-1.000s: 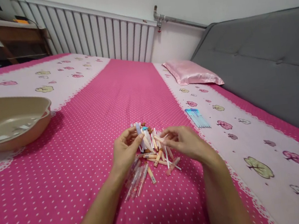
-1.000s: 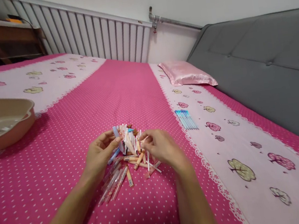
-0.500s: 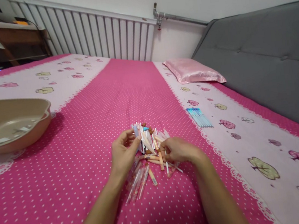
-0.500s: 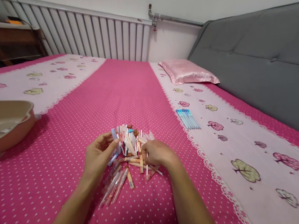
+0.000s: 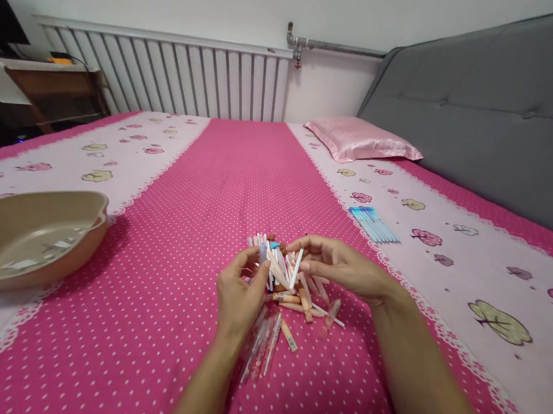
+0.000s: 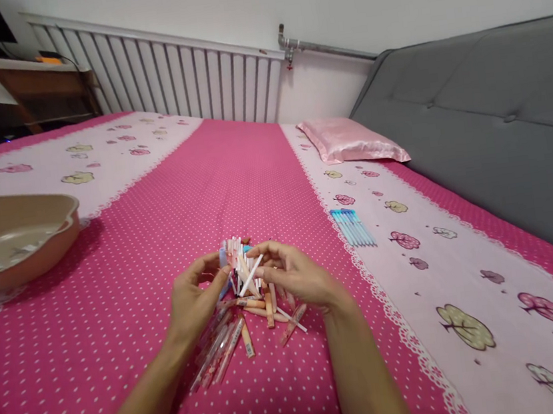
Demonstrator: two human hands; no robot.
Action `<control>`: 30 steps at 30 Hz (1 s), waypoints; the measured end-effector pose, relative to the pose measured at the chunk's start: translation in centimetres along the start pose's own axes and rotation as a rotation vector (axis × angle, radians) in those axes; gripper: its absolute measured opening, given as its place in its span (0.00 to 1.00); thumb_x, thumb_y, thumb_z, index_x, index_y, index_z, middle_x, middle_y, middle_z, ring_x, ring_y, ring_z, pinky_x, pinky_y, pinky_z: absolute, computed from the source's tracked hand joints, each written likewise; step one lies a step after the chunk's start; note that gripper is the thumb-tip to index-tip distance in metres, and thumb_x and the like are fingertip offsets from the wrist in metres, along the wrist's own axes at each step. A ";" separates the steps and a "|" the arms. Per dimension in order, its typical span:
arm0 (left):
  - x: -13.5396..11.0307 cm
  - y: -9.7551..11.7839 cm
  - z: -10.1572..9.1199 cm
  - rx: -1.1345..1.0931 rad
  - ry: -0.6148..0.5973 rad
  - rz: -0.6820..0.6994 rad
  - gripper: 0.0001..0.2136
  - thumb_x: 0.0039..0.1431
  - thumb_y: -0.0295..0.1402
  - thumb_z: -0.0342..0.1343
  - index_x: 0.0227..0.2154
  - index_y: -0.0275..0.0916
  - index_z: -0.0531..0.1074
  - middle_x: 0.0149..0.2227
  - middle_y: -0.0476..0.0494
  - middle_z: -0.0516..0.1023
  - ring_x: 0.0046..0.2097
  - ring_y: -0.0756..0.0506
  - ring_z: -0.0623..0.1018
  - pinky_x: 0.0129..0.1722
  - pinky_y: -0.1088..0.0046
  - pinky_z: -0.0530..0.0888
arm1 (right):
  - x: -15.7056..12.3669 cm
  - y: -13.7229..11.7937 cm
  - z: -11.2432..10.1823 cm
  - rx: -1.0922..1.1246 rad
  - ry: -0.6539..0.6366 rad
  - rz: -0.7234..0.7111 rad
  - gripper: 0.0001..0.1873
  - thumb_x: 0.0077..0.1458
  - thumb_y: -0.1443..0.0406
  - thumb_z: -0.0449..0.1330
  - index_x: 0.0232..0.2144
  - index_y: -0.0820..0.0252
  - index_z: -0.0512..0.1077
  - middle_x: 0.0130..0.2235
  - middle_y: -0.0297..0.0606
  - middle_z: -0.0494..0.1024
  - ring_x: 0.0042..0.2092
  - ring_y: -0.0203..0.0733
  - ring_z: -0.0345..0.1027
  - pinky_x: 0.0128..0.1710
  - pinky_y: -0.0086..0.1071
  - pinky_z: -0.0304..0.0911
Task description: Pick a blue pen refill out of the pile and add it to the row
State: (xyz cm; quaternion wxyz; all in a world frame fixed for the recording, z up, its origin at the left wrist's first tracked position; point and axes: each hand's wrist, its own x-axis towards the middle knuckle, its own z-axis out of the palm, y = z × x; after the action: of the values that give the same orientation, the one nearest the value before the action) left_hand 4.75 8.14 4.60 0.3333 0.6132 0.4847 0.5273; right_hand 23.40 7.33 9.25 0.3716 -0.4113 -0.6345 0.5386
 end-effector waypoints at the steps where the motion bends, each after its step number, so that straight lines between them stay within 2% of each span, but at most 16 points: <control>1: -0.1 0.0 -0.1 0.031 -0.002 0.018 0.10 0.56 0.32 0.55 0.40 0.37 0.75 0.35 0.45 0.78 0.35 0.46 0.75 0.37 0.69 0.70 | 0.1 -0.1 0.2 0.136 0.010 -0.011 0.15 0.51 0.66 0.62 0.43 0.58 0.70 0.40 0.37 0.74 0.40 0.36 0.68 0.40 0.31 0.64; 4: -0.3 -0.2 -0.3 0.128 0.006 0.111 0.11 0.57 0.32 0.54 0.42 0.37 0.75 0.36 0.44 0.77 0.37 0.45 0.74 0.38 0.68 0.70 | 0.5 -0.4 1.2 0.396 0.109 -0.006 0.19 0.46 0.67 0.67 0.43 0.57 0.70 0.36 0.34 0.74 0.37 0.33 0.69 0.38 0.28 0.65; 7: -0.3 -0.6 -0.4 0.211 0.006 0.235 0.10 0.59 0.31 0.53 0.42 0.37 0.74 0.36 0.44 0.77 0.38 0.45 0.74 0.39 0.68 0.70 | 0.9 -0.6 2.2 0.455 0.191 -0.018 0.14 0.50 0.61 0.65 0.39 0.58 0.72 0.30 0.32 0.72 0.31 0.32 0.68 0.34 0.26 0.64; 10: -0.3 -0.8 -0.4 0.265 -0.001 0.318 0.10 0.60 0.30 0.52 0.42 0.37 0.73 0.36 0.44 0.77 0.39 0.45 0.74 0.39 0.68 0.70 | 1.0 -0.7 3.0 0.380 0.244 -0.092 0.15 0.57 0.55 0.57 0.39 0.58 0.74 0.28 0.31 0.69 0.31 0.32 0.65 0.32 0.26 0.63; 13: -0.2 -0.9 -0.5 0.287 -0.004 0.345 0.10 0.60 0.30 0.52 0.43 0.39 0.72 0.37 0.44 0.77 0.39 0.45 0.73 0.40 0.68 0.70 | 1.1 -0.8 3.3 0.210 0.336 -0.130 0.17 0.60 0.54 0.53 0.40 0.57 0.76 0.29 0.32 0.69 0.31 0.32 0.63 0.32 0.26 0.61; 16: -0.2 -1.0 -0.6 0.298 0.001 0.354 0.10 0.61 0.29 0.52 0.43 0.39 0.72 0.38 0.45 0.77 0.40 0.46 0.73 0.40 0.69 0.69 | 1.2 -0.9 3.5 0.041 0.404 -0.195 0.17 0.60 0.54 0.53 0.36 0.59 0.77 0.35 0.36 0.71 0.34 0.34 0.64 0.35 0.27 0.62; 18: -0.3 -1.0 -0.6 0.305 -0.001 0.359 0.09 0.61 0.29 0.52 0.43 0.40 0.72 0.38 0.45 0.77 0.40 0.46 0.74 0.40 0.69 0.69 | 1.3 -0.9 3.6 0.010 0.430 -0.210 0.16 0.60 0.55 0.54 0.35 0.59 0.76 0.32 0.36 0.72 0.34 0.35 0.66 0.35 0.28 0.64; 21: -0.3 -1.0 -0.6 0.310 -0.010 0.377 0.10 0.61 0.29 0.52 0.44 0.40 0.72 0.38 0.45 0.77 0.41 0.46 0.74 0.41 0.69 0.69 | 1.3 -0.9 3.9 0.021 0.491 -0.195 0.13 0.59 0.56 0.55 0.40 0.59 0.71 0.28 0.33 0.72 0.32 0.36 0.68 0.33 0.28 0.65; 24: -0.4 -1.0 -0.6 0.309 -0.014 0.390 0.10 0.61 0.28 0.52 0.43 0.40 0.73 0.38 0.45 0.77 0.41 0.45 0.74 0.41 0.68 0.70 | 1.3 -0.6 4.1 -0.003 0.546 -0.210 0.14 0.58 0.57 0.57 0.43 0.58 0.67 0.31 0.33 0.74 0.32 0.36 0.70 0.33 0.30 0.66; 30: -0.3 -0.8 -0.6 0.313 -0.030 0.393 0.10 0.60 0.28 0.51 0.43 0.41 0.73 0.38 0.44 0.78 0.40 0.45 0.74 0.40 0.67 0.70 | 1.6 0.1 4.7 -0.098 0.545 -0.222 0.14 0.58 0.59 0.57 0.45 0.57 0.66 0.33 0.35 0.74 0.33 0.38 0.70 0.34 0.32 0.65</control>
State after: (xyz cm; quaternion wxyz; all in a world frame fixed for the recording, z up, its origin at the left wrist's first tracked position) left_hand 3.93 8.00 3.88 0.1323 0.7477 0.4268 0.4912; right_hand 18.56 7.01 8.51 0.5647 -0.4864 -0.5777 0.3329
